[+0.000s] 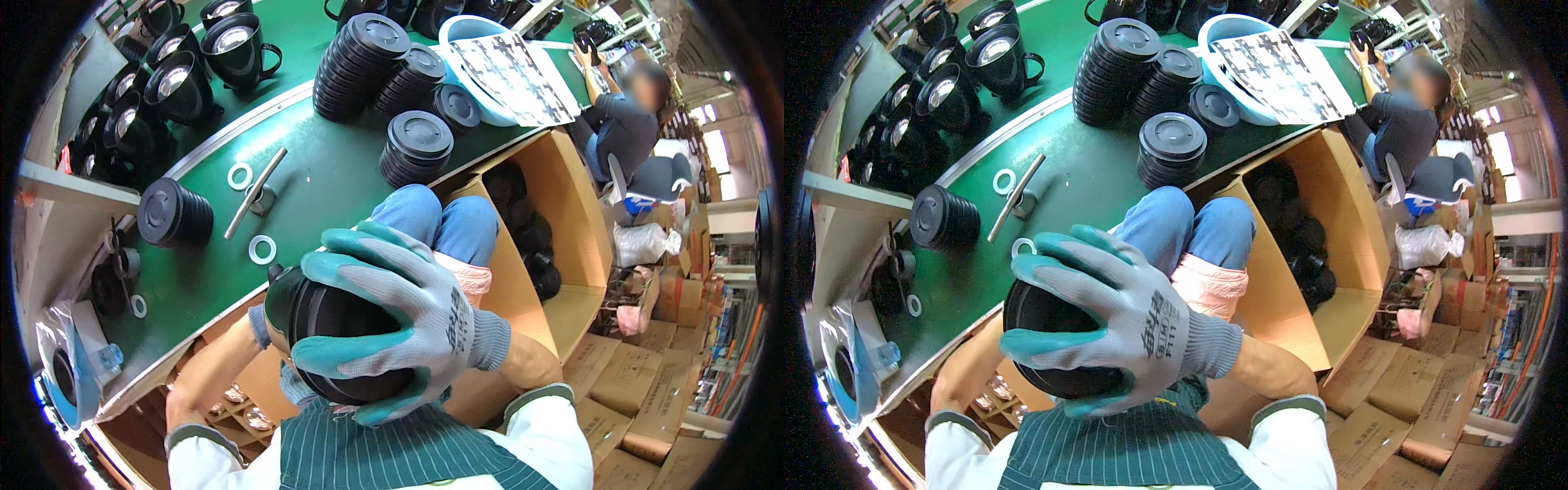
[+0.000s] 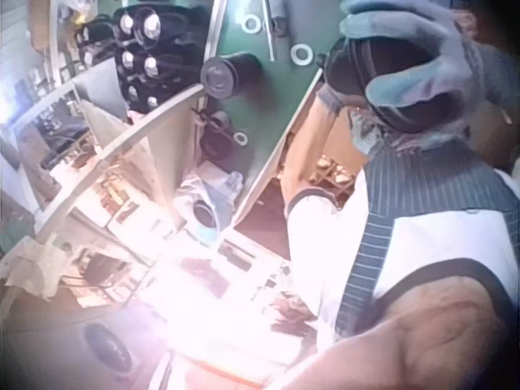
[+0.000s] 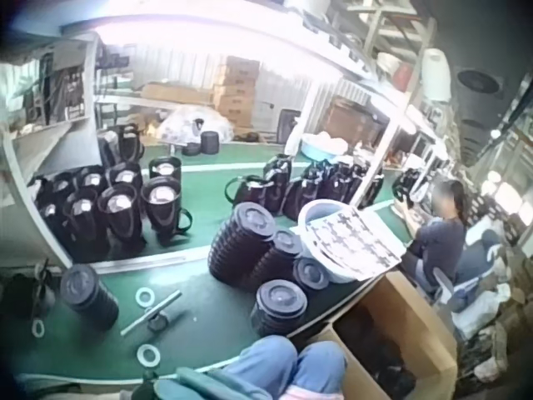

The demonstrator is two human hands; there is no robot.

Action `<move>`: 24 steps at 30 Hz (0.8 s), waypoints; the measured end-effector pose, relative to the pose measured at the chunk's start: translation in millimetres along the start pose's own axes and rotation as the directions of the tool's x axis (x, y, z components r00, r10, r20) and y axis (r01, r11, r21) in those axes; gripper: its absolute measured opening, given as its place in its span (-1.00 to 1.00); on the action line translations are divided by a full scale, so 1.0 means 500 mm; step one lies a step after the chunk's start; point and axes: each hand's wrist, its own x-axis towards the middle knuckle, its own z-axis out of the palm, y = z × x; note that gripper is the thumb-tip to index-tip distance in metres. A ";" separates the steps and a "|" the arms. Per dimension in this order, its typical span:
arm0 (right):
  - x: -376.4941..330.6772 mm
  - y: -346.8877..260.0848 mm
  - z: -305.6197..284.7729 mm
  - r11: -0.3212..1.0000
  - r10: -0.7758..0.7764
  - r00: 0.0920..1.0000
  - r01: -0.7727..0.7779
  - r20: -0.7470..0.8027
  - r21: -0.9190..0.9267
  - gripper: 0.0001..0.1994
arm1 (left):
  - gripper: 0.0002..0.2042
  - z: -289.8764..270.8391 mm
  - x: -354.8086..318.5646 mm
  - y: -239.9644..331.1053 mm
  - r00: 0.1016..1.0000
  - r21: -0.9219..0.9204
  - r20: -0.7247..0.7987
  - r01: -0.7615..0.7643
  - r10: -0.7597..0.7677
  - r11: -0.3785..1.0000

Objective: The person sits on the floor and repeatedly picks up black kettles, inserts a metal rod into the base, and places them on a green workbench. The person handles the kettles one at a time and uses a metal rod tool to secure the base.

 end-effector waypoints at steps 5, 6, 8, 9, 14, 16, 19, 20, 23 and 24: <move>-0.011 0.048 -0.037 0.998 0.003 1.000 -0.003 -0.007 0.062 -0.21 | -0.27 -0.014 -0.002 -0.010 0.996 -0.006 -0.042 -0.078 0.078 0.997; -0.021 0.061 -0.037 0.995 0.045 0.997 -0.039 -0.062 0.096 -0.19 | -0.26 -0.040 -0.010 -0.035 0.988 -0.006 -0.109 -0.108 0.106 0.994; -0.056 0.090 -0.025 0.964 0.200 0.966 -0.164 -0.165 0.207 -0.12 | -0.27 -0.131 -0.078 -0.142 0.923 -0.031 -0.363 -0.149 0.128 0.988; -0.063 0.087 0.003 0.871 0.399 0.895 -0.303 -0.198 0.386 -0.05 | -0.28 -0.190 -0.123 -0.215 0.858 -0.053 -0.499 -0.168 0.120 0.984; -0.134 0.129 0.038 0.489 0.678 0.719 -0.286 -0.153 0.824 -0.17 | -0.51 -0.058 -0.075 0.040 0.572 0.813 -0.570 0.287 0.590 0.507; -0.130 0.129 0.027 0.496 0.661 0.733 -0.262 -0.163 0.828 -0.18 | -0.51 -0.020 -0.064 0.076 0.590 0.967 -0.200 0.249 0.782 0.060; -0.124 0.128 0.010 0.516 0.610 0.773 -0.223 -0.172 0.827 -0.21 | -0.52 0.008 -0.034 0.122 0.673 0.919 0.199 0.124 0.712 -0.374; -0.140 0.139 0.012 0.509 0.609 0.778 -0.234 -0.154 0.829 -0.24 | -0.52 0.003 -0.029 0.121 0.668 0.920 0.212 0.109 0.714 -0.375; -0.135 0.124 -0.010 0.502 0.681 0.729 -0.398 -0.067 0.767 -0.37 | -0.52 -0.006 -0.013 0.108 0.606 0.966 0.105 0.128 0.788 -0.226; -0.143 0.121 0.001 0.485 0.675 0.731 -0.334 -0.103 0.808 -0.31 | -0.53 -0.010 -0.009 0.102 0.584 0.980 0.048 0.130 0.811 -0.152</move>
